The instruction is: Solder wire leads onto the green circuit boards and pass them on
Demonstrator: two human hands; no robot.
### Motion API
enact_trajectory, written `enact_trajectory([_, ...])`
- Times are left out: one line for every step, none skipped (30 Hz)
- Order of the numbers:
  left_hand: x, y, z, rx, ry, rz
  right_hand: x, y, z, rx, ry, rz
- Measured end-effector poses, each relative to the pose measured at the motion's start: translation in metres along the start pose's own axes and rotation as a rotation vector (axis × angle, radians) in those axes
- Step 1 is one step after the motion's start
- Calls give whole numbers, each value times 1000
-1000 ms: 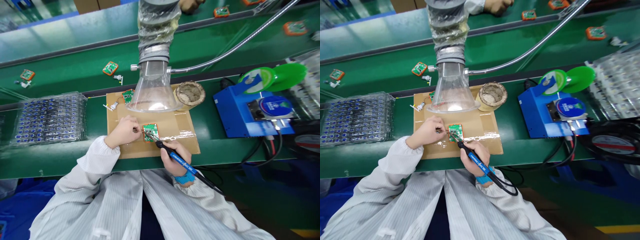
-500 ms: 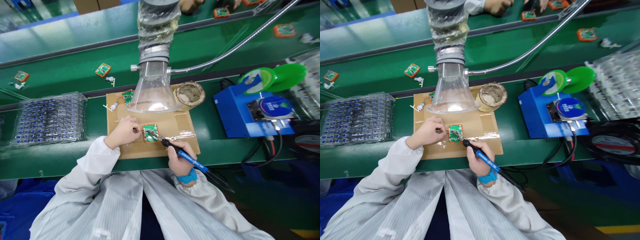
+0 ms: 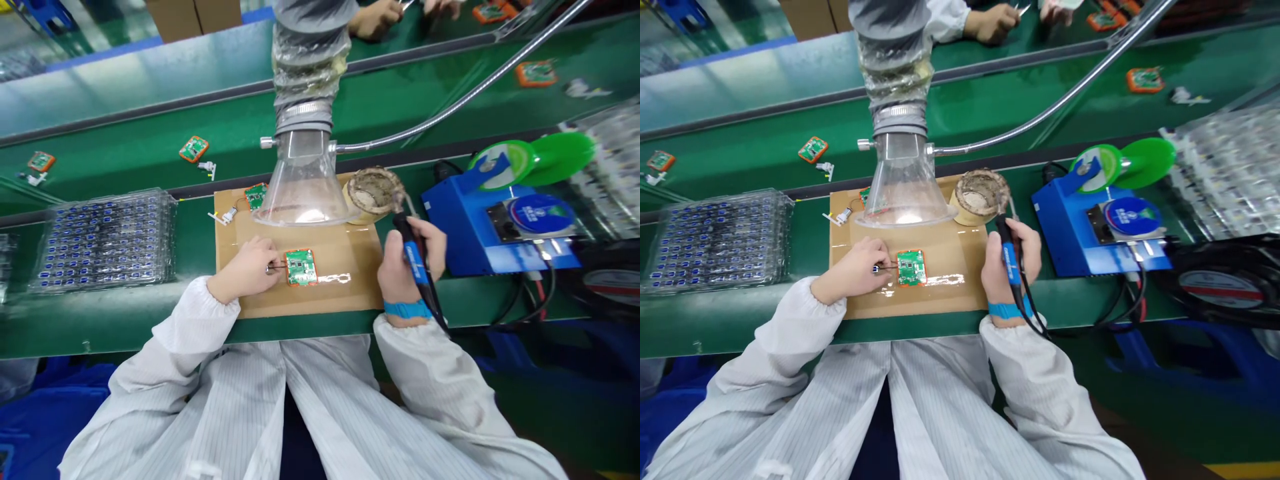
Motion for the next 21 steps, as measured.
enact_trajectory([1, -4, 0, 18, -12, -32, -1, 1, 1, 5, -2, -17])
enact_trajectory([3, -8, 1, 49, -58, -60, -2, 0, 2, 6, 3, -37])
enact_trajectory([3, -13, 4, 93, -149, -70, -2, -4, 4, 4, 11, -27])
enact_trajectory([4, -17, 9, 145, -288, -50, -1, -10, 7, 2, 21, -25])
enact_trajectory([3, -23, 15, 201, -464, -4, 0, -17, 9, 1, 36, -18])
enact_trajectory([3, -28, 22, 258, -654, 56, 2, -25, 12, -8, 54, -12])
enact_trajectory([5, -33, 29, 317, -832, 112, 4, -33, 13, -18, 67, -2])
enact_trajectory([9, -38, 37, 377, -977, 153, 6, -41, 14, -44, 77, 5])
enact_trajectory([15, -42, 46, 435, -1080, 170, 7, -47, 14, -61, 81, 20])
enact_trajectory([23, -44, 56, 487, -1144, 166, 7, -53, 14, -72, 85, 44])
enact_trajectory([33, -45, 66, 529, -1177, 142, 7, -57, 15, -80, 89, 63])
enact_trajectory([44, -43, 75, 554, -1188, 103, 6, -59, 15, -83, 92, 74])
enact_trajectory([57, -39, 85, 566, -1183, 43, 6, -60, 15, -90, 96, 77])
enact_trajectory([71, -33, 96, 564, -1165, -36, 5, -60, 14, -101, 104, 75])
enact_trajectory([86, -23, 106, 549, -1135, -141, 5, -59, 14, -117, 115, 70])
enact_trajectory([102, -13, 117, 523, -1094, -260, 4, -59, 13, -133, 127, 69])
enact_trajectory([117, -1, 128, 495, -1038, -382, 4, -58, 13, -144, 138, 71])
enact_trajectory([131, 11, 140, 488, -954, -497, 3, -57, 13, -145, 147, 76])
enact_trajectory([143, 21, 152, 522, -827, -590, 2, -56, 14, -139, 153, 79])
enact_trajectory([153, 30, 165, 602, -665, -654, 2, -56, 14, -127, 157, 78])
enact_trajectory([160, 36, 177, 711, -494, -684, 2, -55, 15, -112, 159, 76])
Point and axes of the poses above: each hand's wrist, its own y-axis towards the middle knuckle, its own x-axis out of the back of the hand, z = x × y, the point moved 5 cm from there along y, towards the middle knuckle, and after that the axes turned 7 degrees about y, right-handed, at the moved point
